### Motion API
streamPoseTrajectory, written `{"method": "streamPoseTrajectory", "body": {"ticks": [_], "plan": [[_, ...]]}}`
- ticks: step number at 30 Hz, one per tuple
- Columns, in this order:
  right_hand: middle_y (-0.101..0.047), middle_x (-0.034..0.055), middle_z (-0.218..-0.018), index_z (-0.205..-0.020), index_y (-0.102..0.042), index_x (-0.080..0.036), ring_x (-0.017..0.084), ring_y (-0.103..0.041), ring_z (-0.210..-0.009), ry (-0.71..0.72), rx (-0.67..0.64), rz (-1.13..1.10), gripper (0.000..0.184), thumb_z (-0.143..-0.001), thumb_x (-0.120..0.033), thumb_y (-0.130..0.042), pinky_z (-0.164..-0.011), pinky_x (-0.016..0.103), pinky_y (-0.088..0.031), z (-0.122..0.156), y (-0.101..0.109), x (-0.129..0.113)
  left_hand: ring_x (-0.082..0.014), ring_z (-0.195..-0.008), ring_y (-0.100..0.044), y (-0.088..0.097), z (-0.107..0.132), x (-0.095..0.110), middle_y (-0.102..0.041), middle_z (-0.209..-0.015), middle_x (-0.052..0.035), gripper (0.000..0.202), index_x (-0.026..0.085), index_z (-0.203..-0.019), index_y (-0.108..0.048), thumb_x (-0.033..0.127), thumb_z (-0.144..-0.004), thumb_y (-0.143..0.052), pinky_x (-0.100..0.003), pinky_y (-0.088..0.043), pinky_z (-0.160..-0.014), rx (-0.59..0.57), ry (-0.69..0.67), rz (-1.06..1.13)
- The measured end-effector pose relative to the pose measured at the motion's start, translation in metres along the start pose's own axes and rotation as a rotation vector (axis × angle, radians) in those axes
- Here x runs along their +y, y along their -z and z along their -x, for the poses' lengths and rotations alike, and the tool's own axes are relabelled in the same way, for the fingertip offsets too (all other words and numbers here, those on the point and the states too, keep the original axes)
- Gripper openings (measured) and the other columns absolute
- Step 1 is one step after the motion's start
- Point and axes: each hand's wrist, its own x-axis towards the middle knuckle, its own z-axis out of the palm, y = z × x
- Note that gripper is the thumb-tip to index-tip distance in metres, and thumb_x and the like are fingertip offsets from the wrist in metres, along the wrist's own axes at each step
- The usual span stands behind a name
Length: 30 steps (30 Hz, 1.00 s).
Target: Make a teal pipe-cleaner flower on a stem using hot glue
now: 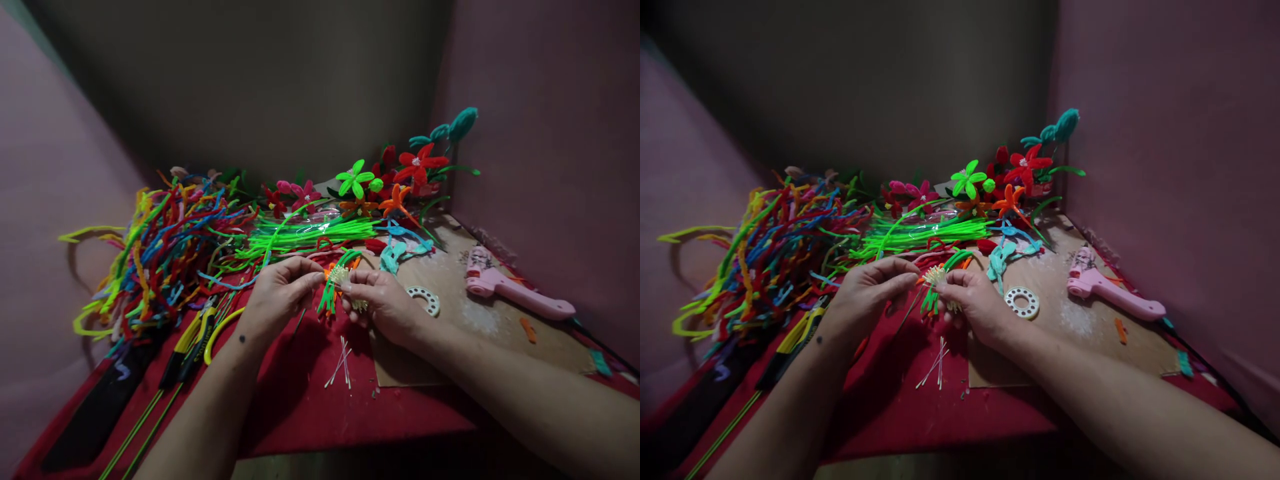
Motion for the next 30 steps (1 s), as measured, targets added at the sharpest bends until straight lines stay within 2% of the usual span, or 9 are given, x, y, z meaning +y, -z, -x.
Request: {"method": "streamPoseTrajectory", "body": {"ticks": [6, 8, 13, 18, 21, 23, 25, 27, 30], "plan": [[-0.055, -0.0040, -0.054, -0.070, -0.052, -0.015, 0.005, -0.047, -0.036, -0.030, -0.026, 0.003, 0.016, -0.073, -0.028, -0.061, -0.032, 0.015, -0.026, 0.001, -0.002, 0.000, -0.0040, -0.041, -0.038, -0.005, 0.000, -0.005, -0.050, -0.049, 0.0054, 0.010, 0.014, -0.071, -0.062, 0.024, -0.071, -0.064, -0.015, -0.028, -0.037, -0.070, -0.036, -0.049], [-0.055, -0.0043, -0.054, -0.070, -0.052, -0.016, 0.004, -0.048, -0.036, -0.045, -0.037, 0.003, 0.017, -0.074, -0.029, -0.061, -0.032, 0.015, -0.027, 0.001, -0.002, 0.000, -0.0037, -0.040, -0.037, -0.005, -0.001, -0.007, -0.048, -0.048, 0.0059, 0.010, 0.014, -0.069, -0.061, 0.023, -0.073, -0.062, -0.015, -0.028, -0.037, -0.058, -0.062, -0.067], [-0.056, -0.0043, -0.056, -0.073, -0.052, -0.016, 0.004, -0.047, -0.037, -0.036, -0.044, -0.027, 0.018, -0.074, -0.030, -0.063, -0.032, 0.014, -0.029, 0.002, -0.003, -0.002, -0.0044, -0.041, -0.040, -0.007, -0.001, -0.008, -0.048, -0.048, 0.0061, 0.011, 0.015, -0.066, -0.055, 0.018, -0.077, -0.056, -0.016, -0.032, -0.040, 0.093, -0.159, -0.009], [-0.056, -0.0039, -0.056, -0.072, -0.051, -0.016, 0.004, -0.048, -0.038, -0.031, -0.039, -0.085, 0.017, -0.073, -0.028, -0.063, -0.032, 0.014, -0.030, 0.002, -0.005, -0.003, -0.0062, -0.041, -0.042, -0.006, 0.003, -0.003, -0.049, -0.046, 0.0051, 0.011, 0.016, -0.066, -0.055, 0.018, -0.077, -0.056, -0.017, -0.033, -0.040, 0.196, -0.186, -0.019], [-0.055, -0.0036, -0.054, -0.072, -0.051, -0.016, 0.004, -0.047, -0.038, -0.041, -0.019, -0.084, 0.017, -0.073, -0.027, -0.063, -0.031, 0.014, -0.029, 0.000, -0.002, 0.000, -0.0066, -0.041, -0.042, 0.006, 0.001, -0.002, -0.050, -0.047, 0.0050, 0.009, 0.017, -0.070, -0.056, 0.021, -0.077, -0.057, -0.018, -0.032, -0.040, 0.306, -0.215, 0.014], [-0.056, -0.0029, -0.054, -0.070, -0.051, -0.015, 0.004, -0.048, -0.038, -0.035, -0.006, -0.098, 0.017, -0.073, -0.027, -0.063, -0.031, 0.014, -0.030, -0.003, 0.001, 0.003, -0.0062, -0.041, -0.042, 0.018, -0.002, -0.002, -0.050, -0.048, 0.0048, 0.010, 0.017, -0.070, -0.055, 0.024, -0.077, -0.058, -0.017, -0.032, -0.039, 0.324, -0.212, 0.089], [-0.056, -0.0020, -0.055, -0.070, -0.051, -0.015, 0.005, -0.049, -0.038, -0.028, -0.001, -0.141, 0.017, -0.072, -0.027, -0.064, -0.031, 0.014, -0.031, -0.006, 0.004, 0.004, -0.0054, -0.040, -0.040, 0.029, -0.004, -0.002, -0.048, -0.048, 0.0050, 0.012, 0.017, -0.069, -0.055, 0.025, -0.076, -0.060, -0.016, -0.029, -0.038, 0.199, -0.134, 0.169], [-0.056, -0.0015, -0.054, -0.072, -0.052, -0.015, 0.006, -0.048, -0.038, -0.024, 0.007, -0.173, 0.015, -0.071, -0.025, -0.063, -0.030, 0.015, -0.030, -0.008, 0.005, 0.003, -0.0047, -0.038, -0.038, 0.033, -0.005, -0.002, -0.047, -0.046, 0.0050, 0.013, 0.016, -0.068, -0.056, 0.026, -0.074, -0.061, -0.015, -0.026, -0.036, -0.017, -0.012, 0.175], [-0.056, -0.0008, -0.054, -0.072, -0.053, -0.014, 0.006, -0.048, -0.038, -0.025, 0.009, -0.172, 0.012, -0.071, -0.022, -0.063, -0.030, 0.016, -0.030, -0.007, 0.005, 0.001, -0.0054, -0.036, -0.041, 0.026, -0.001, -0.003, -0.049, -0.045, 0.0035, 0.014, 0.014, -0.065, -0.057, 0.025, -0.071, -0.063, -0.016, -0.030, -0.036, -0.374, 0.148, 0.041]]}}
